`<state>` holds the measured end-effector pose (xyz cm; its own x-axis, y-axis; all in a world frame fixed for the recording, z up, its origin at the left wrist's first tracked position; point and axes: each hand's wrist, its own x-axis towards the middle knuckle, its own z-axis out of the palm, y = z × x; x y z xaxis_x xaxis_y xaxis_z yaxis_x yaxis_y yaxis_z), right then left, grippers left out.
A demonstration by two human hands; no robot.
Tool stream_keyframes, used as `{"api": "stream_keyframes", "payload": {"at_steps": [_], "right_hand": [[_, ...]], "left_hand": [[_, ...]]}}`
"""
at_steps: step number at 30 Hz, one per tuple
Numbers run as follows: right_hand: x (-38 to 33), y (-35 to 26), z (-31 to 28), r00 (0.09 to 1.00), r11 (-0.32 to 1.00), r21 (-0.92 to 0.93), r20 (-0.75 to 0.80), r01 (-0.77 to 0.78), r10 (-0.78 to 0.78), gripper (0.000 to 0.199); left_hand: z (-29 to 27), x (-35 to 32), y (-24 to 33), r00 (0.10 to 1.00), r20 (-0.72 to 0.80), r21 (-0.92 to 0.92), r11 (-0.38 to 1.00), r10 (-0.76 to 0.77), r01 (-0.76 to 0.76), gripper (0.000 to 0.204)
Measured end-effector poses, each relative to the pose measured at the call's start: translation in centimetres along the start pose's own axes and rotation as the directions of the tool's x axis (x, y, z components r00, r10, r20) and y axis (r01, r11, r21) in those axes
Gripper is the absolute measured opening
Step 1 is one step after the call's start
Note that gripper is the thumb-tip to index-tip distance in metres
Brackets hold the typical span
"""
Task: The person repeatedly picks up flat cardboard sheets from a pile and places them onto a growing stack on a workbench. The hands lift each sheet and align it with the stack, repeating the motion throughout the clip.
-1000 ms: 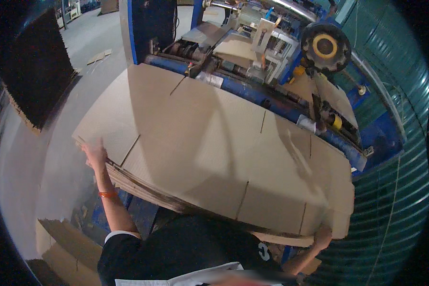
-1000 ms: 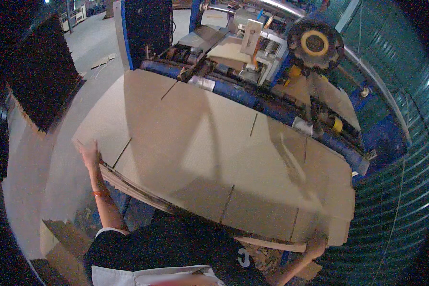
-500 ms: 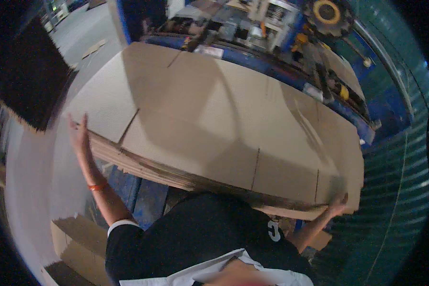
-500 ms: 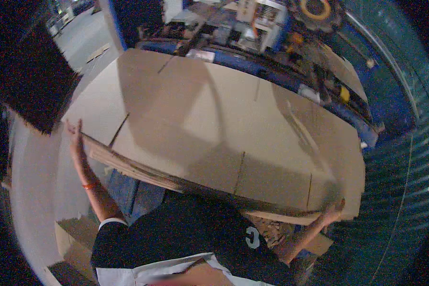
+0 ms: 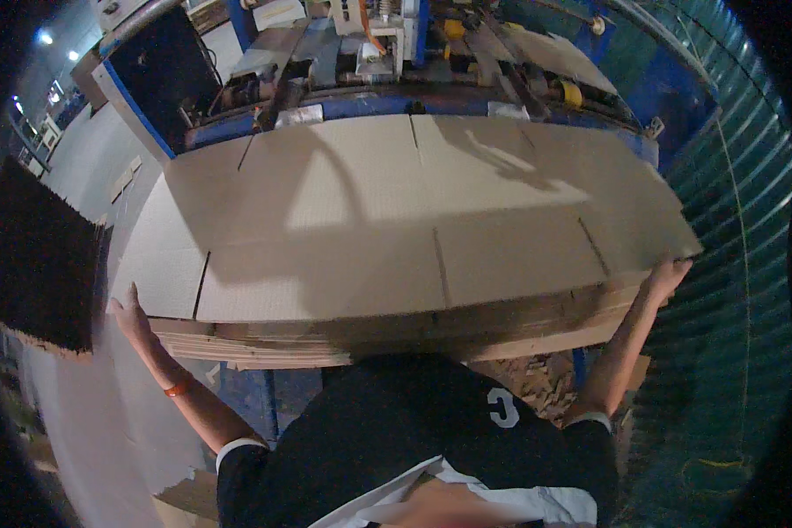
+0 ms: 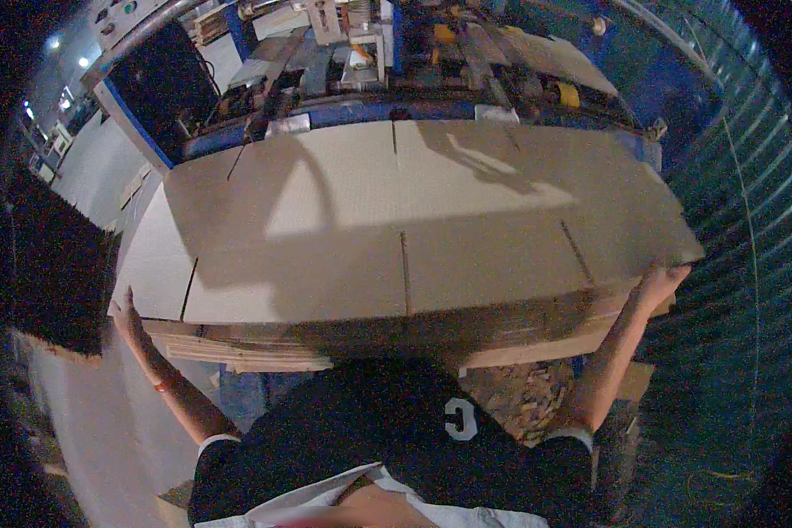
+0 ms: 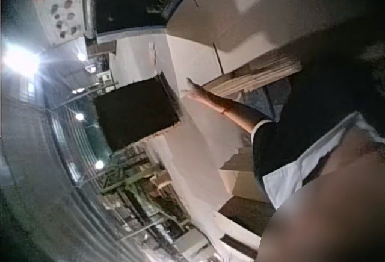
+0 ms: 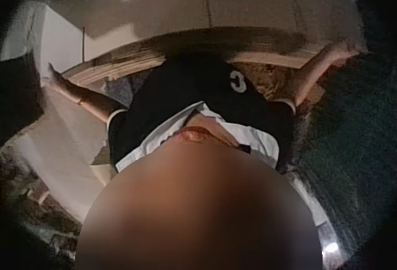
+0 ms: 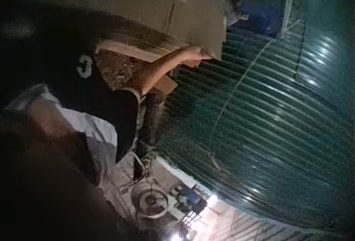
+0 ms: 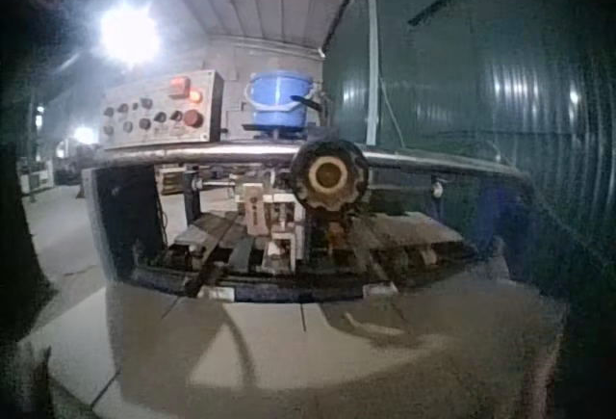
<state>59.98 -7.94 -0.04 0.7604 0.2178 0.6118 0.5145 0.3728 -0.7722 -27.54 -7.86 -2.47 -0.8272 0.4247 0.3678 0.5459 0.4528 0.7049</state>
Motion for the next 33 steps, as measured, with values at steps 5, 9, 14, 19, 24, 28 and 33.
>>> {"api": "stream_keyframes", "payload": {"at_steps": [5, 9, 14, 19, 24, 28, 33], "right_hand": [[6.0, 1.1, 1.2, 0.985, 0.996, 0.075, 0.168, -0.048, 0.034, 0.042], [9.1, 0.2, 1.5, 0.984, 0.732, -0.674, 0.174, 0.096, 0.032, 0.057], [8.9, -0.8, 0.0, 0.938, 0.591, -0.750, 0.344, 0.298, -0.037, 0.069], [6.0, -0.9, 3.2, 0.978, 0.972, 0.125, -0.027, -0.201, 0.205, 0.060], [-0.5, -9.3, -0.1, 0.978, 0.978, 0.201, 0.207, -0.061, 0.019, 0.056], [-11.2, -14.2, -3.0, 0.939, 0.762, -0.616, 0.342, 0.197, 0.034, 0.052], [-18.9, -11.9, 1.0, -0.048, 0.753, 0.247, 0.960, 0.610, -0.275, 0.037]], "left_hand": [[-1.2, 0.4, 2.4, 0.972, -0.126, 0.020, 0.980, 0.198, -0.197, 0.082], [-2.9, 2.0, 4.8, 0.985, 0.021, 0.490, 0.857, 0.170, -0.159, 0.081], [-3.8, 5.9, 3.4, 0.959, 0.069, -0.239, 0.938, 0.273, -0.250, 0.071], [-0.3, 9.3, -0.1, 0.976, 0.188, -0.927, 0.348, 0.108, 0.140, 0.037], [-0.5, 3.5, 0.4, 0.963, 0.254, -0.790, 0.594, 0.090, 0.153, 0.030], [-3.0, -9.7, 4.4, 0.896, 0.262, -0.808, 0.589, 0.359, 0.000, 0.034], [0.4, -19.9, 10.8, 0.325, 0.364, -0.637, 0.487, 0.873, -0.597, 0.045]]}}
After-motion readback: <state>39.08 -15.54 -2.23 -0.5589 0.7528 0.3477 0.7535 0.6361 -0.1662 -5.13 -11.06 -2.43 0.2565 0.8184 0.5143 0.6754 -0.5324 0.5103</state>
